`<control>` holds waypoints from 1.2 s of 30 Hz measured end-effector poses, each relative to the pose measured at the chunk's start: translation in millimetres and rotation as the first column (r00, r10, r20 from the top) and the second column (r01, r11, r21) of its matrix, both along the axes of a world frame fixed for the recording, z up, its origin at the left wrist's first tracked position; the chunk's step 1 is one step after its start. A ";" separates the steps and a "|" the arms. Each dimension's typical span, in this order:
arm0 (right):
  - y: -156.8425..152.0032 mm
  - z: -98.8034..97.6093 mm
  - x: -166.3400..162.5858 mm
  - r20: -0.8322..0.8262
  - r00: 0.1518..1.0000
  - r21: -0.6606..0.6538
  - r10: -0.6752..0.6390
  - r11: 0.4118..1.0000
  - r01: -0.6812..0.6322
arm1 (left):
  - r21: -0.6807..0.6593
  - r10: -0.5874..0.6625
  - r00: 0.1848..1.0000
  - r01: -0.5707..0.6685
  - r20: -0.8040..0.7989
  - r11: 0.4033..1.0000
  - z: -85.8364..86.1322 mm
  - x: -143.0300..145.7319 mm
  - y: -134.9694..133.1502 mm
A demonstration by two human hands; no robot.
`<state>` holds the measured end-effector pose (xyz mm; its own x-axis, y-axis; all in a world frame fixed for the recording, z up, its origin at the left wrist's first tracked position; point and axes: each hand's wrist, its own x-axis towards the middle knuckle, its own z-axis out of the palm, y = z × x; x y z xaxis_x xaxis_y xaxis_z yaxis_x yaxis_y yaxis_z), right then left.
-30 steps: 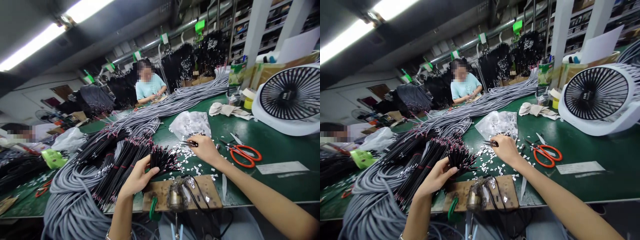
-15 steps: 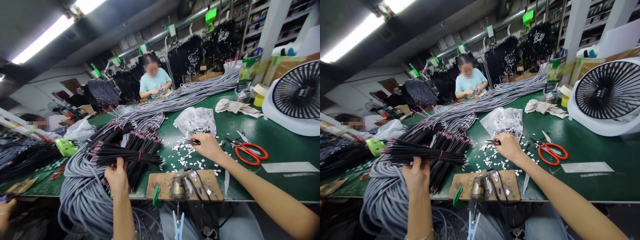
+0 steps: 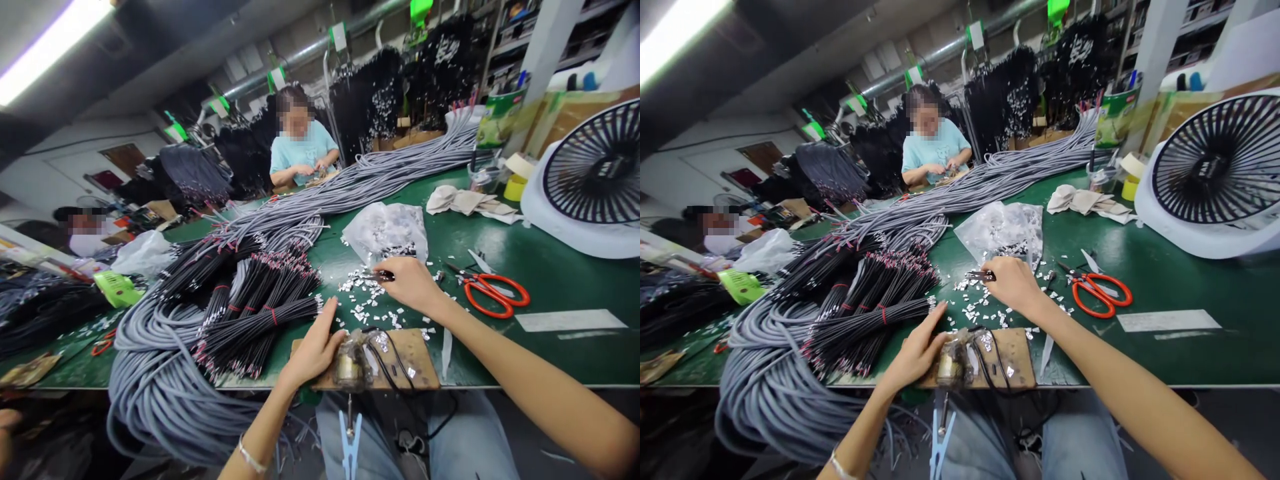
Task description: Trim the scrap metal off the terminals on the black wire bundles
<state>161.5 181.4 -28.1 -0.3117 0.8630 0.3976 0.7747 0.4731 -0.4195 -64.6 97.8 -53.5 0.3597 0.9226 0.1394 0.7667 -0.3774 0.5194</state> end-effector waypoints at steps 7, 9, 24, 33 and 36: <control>0.2 20.7 17.0 0.065 0.988 -0.009 -0.141 0.990 0.142 | 0.050 0.082 0.966 -0.072 -0.244 0.996 -27.6 21.8 74.4; 3.0 22.3 25.4 0.106 0.978 -0.027 -0.180 0.983 0.184 | 0.069 0.112 0.961 -0.097 -0.254 0.993 -30.4 33.6 95.4; 4.7 19.2 22.3 0.141 0.932 0.062 -0.334 0.942 0.329 | -0.029 -0.405 0.871 0.414 -0.278 0.910 -21.5 42.1 97.2; 10.6 21.8 30.0 -0.054 0.924 0.127 -0.380 0.915 0.383 | 0.081 -0.299 0.923 0.327 -0.243 0.942 -10.5 101.9 132.4; 10.3 23.0 30.3 -0.080 0.923 0.129 -0.377 0.914 0.384 | 0.088 -0.388 0.895 0.414 -0.219 0.906 -9.6 115.1 141.5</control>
<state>191.8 191.7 -5.2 0.0535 0.8467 0.5294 0.8866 0.2036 -0.4153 50.4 239.3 -63.2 0.7271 0.6726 0.1380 0.6155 -0.7275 0.3031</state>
